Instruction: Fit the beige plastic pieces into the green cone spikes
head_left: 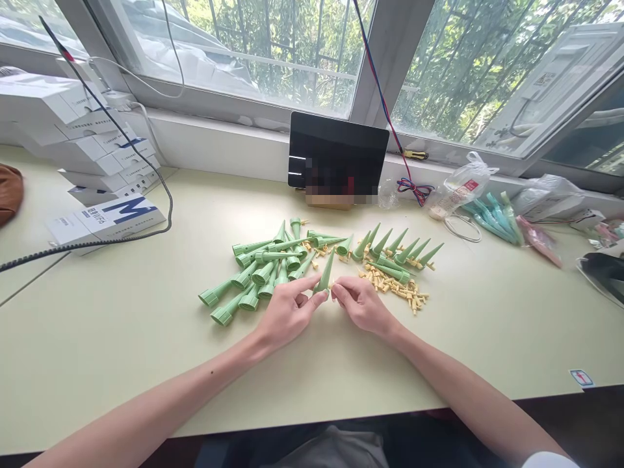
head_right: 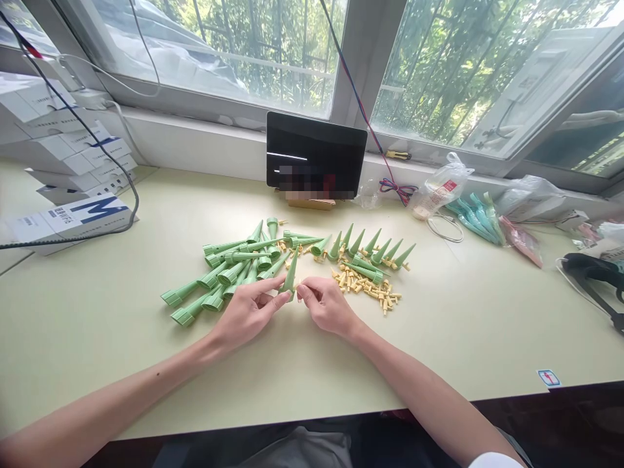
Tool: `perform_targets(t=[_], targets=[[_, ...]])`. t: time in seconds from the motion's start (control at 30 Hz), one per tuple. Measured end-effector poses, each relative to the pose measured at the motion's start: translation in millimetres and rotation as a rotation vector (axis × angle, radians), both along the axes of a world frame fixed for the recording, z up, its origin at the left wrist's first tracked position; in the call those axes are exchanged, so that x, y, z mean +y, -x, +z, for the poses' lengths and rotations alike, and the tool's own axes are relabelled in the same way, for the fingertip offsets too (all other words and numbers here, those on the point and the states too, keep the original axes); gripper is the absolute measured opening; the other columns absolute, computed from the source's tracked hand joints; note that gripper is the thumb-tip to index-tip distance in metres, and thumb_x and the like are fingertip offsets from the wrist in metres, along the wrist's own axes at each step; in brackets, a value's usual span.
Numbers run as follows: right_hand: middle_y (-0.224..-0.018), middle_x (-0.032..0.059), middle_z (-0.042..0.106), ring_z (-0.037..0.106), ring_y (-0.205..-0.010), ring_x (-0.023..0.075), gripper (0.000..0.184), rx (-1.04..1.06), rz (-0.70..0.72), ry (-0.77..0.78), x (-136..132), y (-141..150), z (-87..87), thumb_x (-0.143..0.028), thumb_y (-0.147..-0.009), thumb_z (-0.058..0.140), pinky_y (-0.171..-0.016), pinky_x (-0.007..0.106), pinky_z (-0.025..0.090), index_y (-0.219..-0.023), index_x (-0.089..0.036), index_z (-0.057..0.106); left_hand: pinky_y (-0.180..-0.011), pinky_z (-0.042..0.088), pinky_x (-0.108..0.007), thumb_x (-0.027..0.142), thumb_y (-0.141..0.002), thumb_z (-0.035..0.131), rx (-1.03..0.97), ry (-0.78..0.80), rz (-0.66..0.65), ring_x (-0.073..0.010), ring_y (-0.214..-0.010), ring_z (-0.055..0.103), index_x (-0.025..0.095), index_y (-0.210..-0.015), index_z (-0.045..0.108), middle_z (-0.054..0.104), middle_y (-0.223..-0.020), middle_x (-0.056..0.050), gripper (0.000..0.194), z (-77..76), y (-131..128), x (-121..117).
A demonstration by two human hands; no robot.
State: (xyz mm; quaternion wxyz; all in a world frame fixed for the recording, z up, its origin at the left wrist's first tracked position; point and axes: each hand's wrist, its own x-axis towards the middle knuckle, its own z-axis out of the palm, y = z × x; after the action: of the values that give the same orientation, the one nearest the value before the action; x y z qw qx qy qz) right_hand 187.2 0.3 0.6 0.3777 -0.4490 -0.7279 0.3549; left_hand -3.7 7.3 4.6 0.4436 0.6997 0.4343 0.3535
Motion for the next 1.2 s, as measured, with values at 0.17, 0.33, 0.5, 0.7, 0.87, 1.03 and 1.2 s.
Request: perform_targets(t=[0.17, 0.33, 0.5, 0.7, 0.87, 1.03, 1.2], targets=[[-0.063, -0.0019, 0.044, 0.039, -0.057, 0.0109, 0.032, -0.126, -0.007, -0.264, 2.6, -0.3, -6.0, -0.025, -0.100, 0.044, -0.057, 0.025, 0.031, -0.068, -0.018, 0.046, -0.041, 0.015, -0.022, 0.043, -0.089, 0.057, 0.041, 0.102, -0.019, -0.0053, -0.047, 0.020, 0.010, -0.121, 0.068, 0.052, -0.067, 0.000, 0.047, 6.8, 1.0, -0.8], [-0.068, -0.0015, 0.040, 0.036, -0.060, 0.0120, 0.030, -0.227, 0.032, -0.421, 4.3, -4.2, -10.6, -0.021, -0.101, 0.041, -0.058, 0.025, 0.031, -0.071, -0.020, 0.040, -0.040, 0.016, -0.021, 0.043, -0.092, 0.053, 0.019, 0.144, -0.093, -0.0043, -0.045, 0.021, 0.013, -0.101, 0.073, 0.061, -0.075, -0.002, 0.037, 13.5, 0.9, 1.1], [-0.071, -0.0007, 0.040, 0.032, -0.058, 0.0125, 0.027, -0.304, 0.040, -0.487, 3.3, -6.5, -9.3, -0.020, -0.102, 0.040, -0.055, 0.026, 0.029, -0.075, -0.020, 0.041, -0.039, 0.018, -0.020, 0.046, -0.093, 0.051, -0.021, 0.193, -0.104, -0.0047, -0.041, 0.023, 0.012, -0.087, 0.071, 0.043, -0.053, 0.004, 0.040, 14.7, 1.2, 1.5], [-0.069, -0.0013, 0.040, 0.034, -0.059, 0.0125, 0.029, -0.283, 0.018, -0.435, 2.8, -5.9, -10.5, -0.019, -0.100, 0.042, -0.056, 0.026, 0.030, -0.072, -0.021, 0.037, -0.037, 0.022, -0.021, 0.045, -0.091, 0.056, -0.030, 0.206, -0.088, -0.0063, -0.039, 0.029, 0.012, -0.116, 0.069, 0.043, -0.050, 0.006, 0.043, 8.8, 0.6, 2.8], [-0.067, -0.0015, 0.041, 0.036, -0.058, 0.0127, 0.030, -0.275, -0.006, -0.399, 2.0, -4.9, -10.6, -0.018, -0.099, 0.042, -0.056, 0.026, 0.030, -0.070, -0.021, 0.037, -0.039, 0.027, -0.021, 0.043, -0.090, 0.058, -0.036, 0.214, -0.058, -0.0082, -0.039, 0.033, 0.008, -0.135, 0.057, 0.040, -0.045, 0.007, 0.057, 0.9, 1.4, 5.1], [-0.065, -0.0010, 0.044, 0.040, -0.058, 0.0127, 0.031, -0.245, -0.024, -0.355, 0.9, -2.4, -8.2, -0.021, -0.100, 0.041, -0.057, 0.026, 0.033, -0.069, -0.021, 0.039, -0.039, 0.029, -0.021, 0.042, -0.091, 0.058, -0.087, 0.218, -0.077, -0.0082, -0.039, 0.033, 0.008, -0.136, 0.055, 0.041, -0.043, 0.008, 0.057, -3.5, 2.1, 5.9], [-0.064, -0.0009, 0.045, 0.041, -0.058, 0.0124, 0.033, -0.238, -0.057, -0.332, 0.2, 2.3, -4.8, -0.024, -0.100, 0.040, -0.058, 0.026, 0.034, -0.067, -0.021, 0.040, -0.038, 0.030, -0.021, 0.045, -0.090, 0.059, -0.143, 0.291, -0.101, -0.0092, -0.037, 0.036, 0.010, -0.139, 0.053, 0.043, -0.043, 0.007, 0.060, -0.5, 1.6, 6.9]])
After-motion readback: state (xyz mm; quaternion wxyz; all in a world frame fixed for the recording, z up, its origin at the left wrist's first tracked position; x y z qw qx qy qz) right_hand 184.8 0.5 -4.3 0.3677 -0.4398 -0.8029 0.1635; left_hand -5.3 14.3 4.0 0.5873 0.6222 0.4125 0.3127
